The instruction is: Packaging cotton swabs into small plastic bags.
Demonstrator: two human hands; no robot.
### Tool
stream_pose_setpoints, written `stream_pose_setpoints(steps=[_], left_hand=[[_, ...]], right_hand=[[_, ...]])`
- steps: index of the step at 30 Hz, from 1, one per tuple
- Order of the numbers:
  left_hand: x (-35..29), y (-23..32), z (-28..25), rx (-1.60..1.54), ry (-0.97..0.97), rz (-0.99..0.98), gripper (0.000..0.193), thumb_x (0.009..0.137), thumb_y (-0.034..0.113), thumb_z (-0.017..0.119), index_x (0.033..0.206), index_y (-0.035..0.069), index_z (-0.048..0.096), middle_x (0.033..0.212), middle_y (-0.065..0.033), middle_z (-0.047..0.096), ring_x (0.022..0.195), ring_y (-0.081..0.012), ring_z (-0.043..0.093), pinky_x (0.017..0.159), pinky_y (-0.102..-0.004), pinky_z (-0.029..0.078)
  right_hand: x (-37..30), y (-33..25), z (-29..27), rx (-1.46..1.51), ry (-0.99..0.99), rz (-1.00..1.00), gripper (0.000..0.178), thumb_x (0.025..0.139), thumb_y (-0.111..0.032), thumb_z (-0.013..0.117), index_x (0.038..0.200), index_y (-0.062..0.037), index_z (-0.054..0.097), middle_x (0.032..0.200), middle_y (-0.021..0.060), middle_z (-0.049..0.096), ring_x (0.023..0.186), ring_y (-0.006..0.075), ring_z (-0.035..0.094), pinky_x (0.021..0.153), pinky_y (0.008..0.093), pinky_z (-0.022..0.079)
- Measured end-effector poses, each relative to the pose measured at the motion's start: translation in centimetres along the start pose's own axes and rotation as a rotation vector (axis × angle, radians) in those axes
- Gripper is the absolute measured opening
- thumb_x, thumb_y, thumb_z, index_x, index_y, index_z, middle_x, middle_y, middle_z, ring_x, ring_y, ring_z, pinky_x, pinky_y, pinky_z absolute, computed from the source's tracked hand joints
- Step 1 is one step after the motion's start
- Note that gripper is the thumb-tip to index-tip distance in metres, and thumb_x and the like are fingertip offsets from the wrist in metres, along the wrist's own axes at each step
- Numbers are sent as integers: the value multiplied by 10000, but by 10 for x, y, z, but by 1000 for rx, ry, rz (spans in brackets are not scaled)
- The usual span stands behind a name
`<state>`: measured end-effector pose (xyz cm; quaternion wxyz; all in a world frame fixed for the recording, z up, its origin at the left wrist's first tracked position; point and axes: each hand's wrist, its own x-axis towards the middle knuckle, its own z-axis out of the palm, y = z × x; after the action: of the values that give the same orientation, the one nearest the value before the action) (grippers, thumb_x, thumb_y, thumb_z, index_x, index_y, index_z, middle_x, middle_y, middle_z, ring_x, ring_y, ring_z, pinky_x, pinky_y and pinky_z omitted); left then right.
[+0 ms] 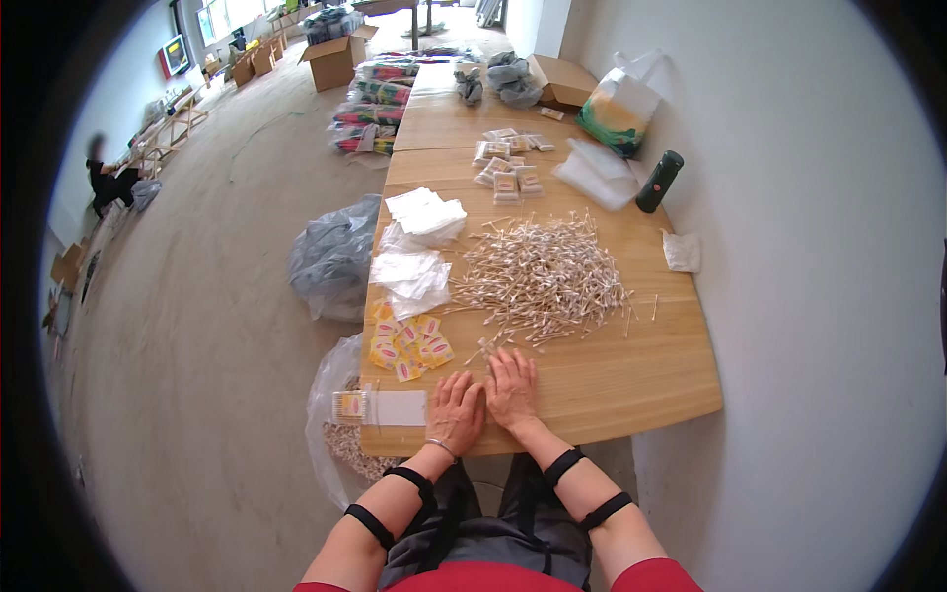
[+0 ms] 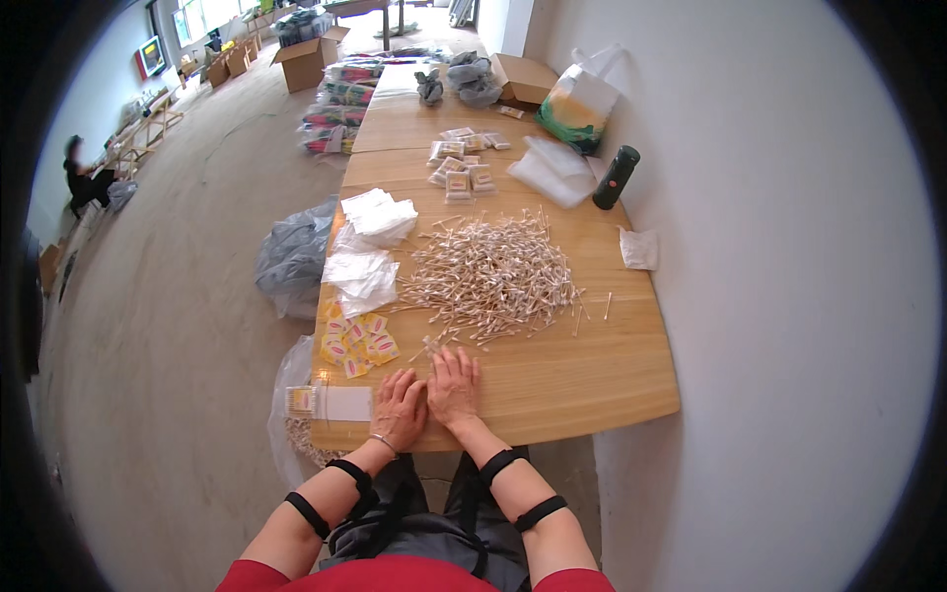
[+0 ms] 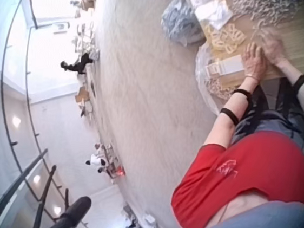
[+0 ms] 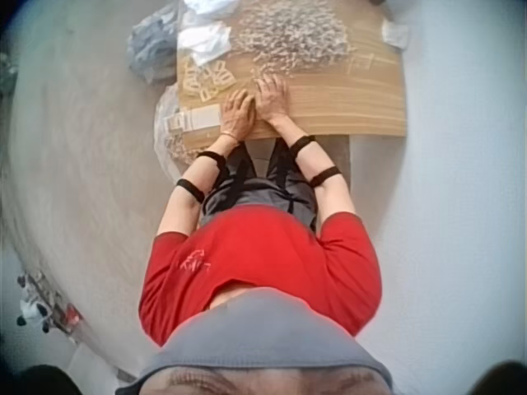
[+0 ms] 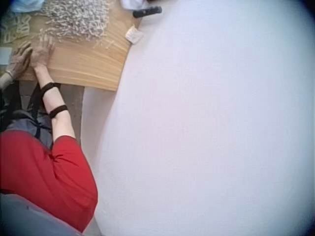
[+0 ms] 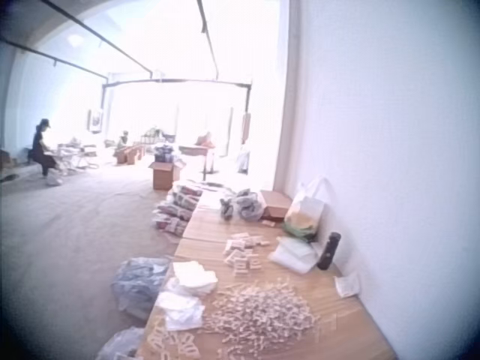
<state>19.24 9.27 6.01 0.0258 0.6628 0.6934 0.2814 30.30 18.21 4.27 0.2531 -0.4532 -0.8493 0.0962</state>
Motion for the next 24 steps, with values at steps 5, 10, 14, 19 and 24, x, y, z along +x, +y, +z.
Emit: stream_pose_setpoints(steps=[5,10,14,19,24], left_hand=[[1,3,-1,28,11,-11,382,768,175,614,1135,98,537,1280,-128,468,1260,-303,380,1088,-463,260],[3,7,-2,63,-19,-8,380,781,207,589,1146,114,540,1268,-110,488,1252,-276,395,1088,-437,260],[1,3,-3,4,-7,-32,405,739,169,618,1133,122,541,1267,-117,475,1254,-290,386,1091,-454,256],[5,3,-5,8,2,-31,399,746,172,615,1134,115,540,1267,-117,475,1255,-287,384,1088,-448,256],[3,-1,-6,23,23,-46,394,750,179,613,1131,110,540,1266,-114,477,1251,-288,387,1086,-445,259]], right_hand=[[72,9,-3,100,-15,-98,434,836,-188,545,1259,-107,496,1353,115,425,1292,286,331,1085,478,222],[141,26,-4,-107,-279,-19,480,858,-269,551,1314,-157,450,1394,79,389,1305,273,319,1098,465,199],[121,46,-7,-173,-266,-95,500,857,-326,561,1322,-183,445,1381,35,368,1323,257,273,1106,463,175],[80,71,-37,-135,-165,-179,451,821,-285,596,1255,-192,513,1335,33,414,1311,255,291,1107,467,176],[96,44,-41,-159,-156,-133,408,816,-249,586,1209,-146,551,1287,72,479,1292,254,337,1100,458,200]])
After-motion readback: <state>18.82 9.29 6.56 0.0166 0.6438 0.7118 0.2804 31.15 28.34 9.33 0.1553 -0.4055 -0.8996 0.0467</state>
